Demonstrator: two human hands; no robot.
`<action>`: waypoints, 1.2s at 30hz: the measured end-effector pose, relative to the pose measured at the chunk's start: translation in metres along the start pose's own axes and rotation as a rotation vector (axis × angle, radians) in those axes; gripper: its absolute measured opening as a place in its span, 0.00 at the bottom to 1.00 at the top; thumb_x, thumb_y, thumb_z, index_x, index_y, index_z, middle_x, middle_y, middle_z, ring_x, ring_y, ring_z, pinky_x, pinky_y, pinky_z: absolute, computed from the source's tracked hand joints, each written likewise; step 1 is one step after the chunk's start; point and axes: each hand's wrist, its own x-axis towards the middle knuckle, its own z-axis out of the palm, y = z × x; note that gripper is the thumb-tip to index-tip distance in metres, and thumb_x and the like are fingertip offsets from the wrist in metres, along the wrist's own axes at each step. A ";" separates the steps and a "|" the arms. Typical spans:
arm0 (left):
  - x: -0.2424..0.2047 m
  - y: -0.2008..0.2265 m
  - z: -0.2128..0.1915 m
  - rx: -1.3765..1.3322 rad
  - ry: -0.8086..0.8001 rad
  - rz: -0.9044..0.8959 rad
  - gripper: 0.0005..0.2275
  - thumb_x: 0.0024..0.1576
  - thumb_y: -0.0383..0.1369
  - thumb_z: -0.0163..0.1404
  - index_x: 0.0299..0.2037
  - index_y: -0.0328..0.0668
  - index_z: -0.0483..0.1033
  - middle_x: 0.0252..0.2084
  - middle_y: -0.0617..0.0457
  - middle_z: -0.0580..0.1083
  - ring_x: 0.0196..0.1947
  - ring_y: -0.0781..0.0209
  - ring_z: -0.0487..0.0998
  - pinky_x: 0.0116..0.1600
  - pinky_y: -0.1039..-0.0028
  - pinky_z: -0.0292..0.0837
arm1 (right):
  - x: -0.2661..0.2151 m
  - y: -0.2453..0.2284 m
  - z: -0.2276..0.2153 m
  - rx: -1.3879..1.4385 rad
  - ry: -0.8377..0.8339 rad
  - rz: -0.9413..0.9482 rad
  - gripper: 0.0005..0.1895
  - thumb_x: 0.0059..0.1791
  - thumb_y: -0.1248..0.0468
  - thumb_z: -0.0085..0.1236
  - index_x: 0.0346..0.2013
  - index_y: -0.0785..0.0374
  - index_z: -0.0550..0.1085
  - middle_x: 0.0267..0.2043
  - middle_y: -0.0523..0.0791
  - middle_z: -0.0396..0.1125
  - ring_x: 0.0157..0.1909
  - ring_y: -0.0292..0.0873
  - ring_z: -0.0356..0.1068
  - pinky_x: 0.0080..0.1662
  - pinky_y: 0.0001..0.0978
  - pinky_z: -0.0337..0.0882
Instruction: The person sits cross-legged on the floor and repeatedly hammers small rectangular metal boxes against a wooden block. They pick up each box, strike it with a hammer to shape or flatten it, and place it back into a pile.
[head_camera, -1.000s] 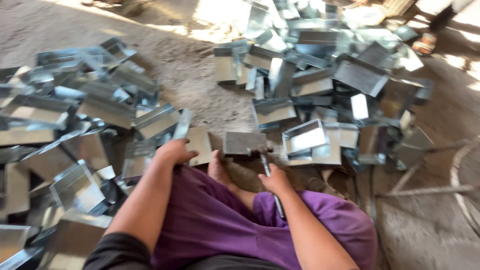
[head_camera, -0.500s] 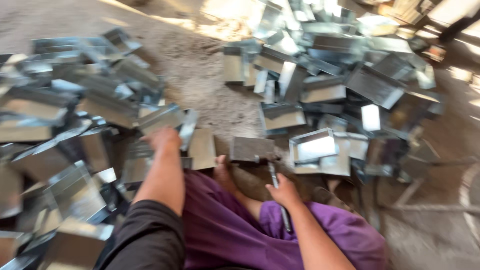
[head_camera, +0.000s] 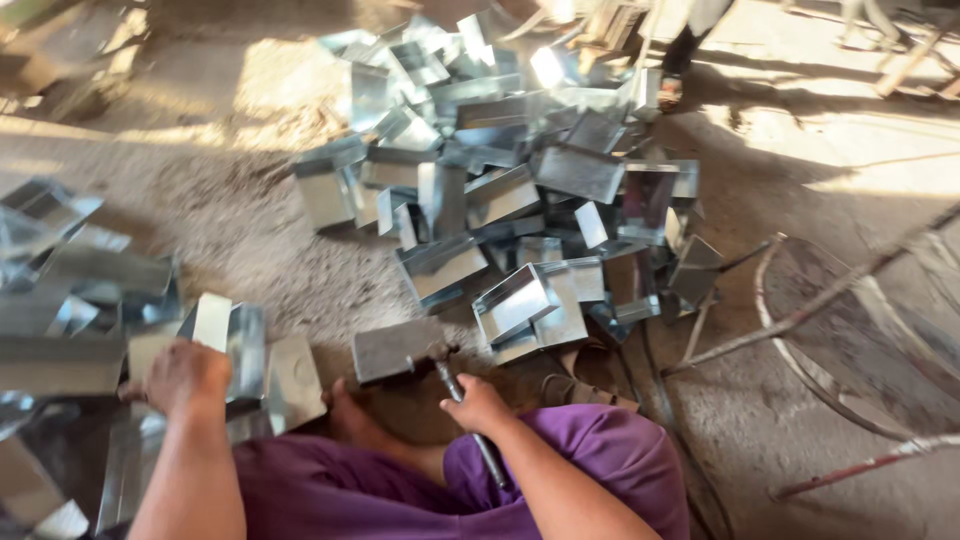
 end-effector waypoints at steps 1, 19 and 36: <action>-0.014 0.006 -0.003 -0.071 0.047 0.051 0.15 0.65 0.38 0.44 0.50 0.40 0.81 0.53 0.40 0.78 0.53 0.39 0.77 0.62 0.32 0.50 | 0.000 -0.002 0.003 0.015 -0.009 0.008 0.30 0.43 0.53 0.70 0.52 0.69 0.74 0.42 0.58 0.74 0.46 0.57 0.76 0.50 0.44 0.75; -0.098 0.106 0.005 0.268 -0.477 0.870 0.12 0.60 0.46 0.48 0.50 0.65 0.80 0.61 0.65 0.74 0.66 0.63 0.71 0.72 0.51 0.56 | -0.034 -0.032 -0.037 0.386 0.157 0.185 0.11 0.48 0.62 0.62 0.37 0.68 0.73 0.23 0.55 0.70 0.23 0.51 0.72 0.28 0.42 0.69; -0.103 0.146 -0.012 0.298 -0.491 0.668 0.61 0.41 0.70 0.60 0.80 0.62 0.33 0.79 0.56 0.48 0.79 0.48 0.44 0.76 0.38 0.21 | -0.029 -0.029 -0.029 0.136 0.209 0.045 0.12 0.48 0.62 0.62 0.39 0.68 0.74 0.36 0.60 0.72 0.43 0.63 0.73 0.45 0.49 0.73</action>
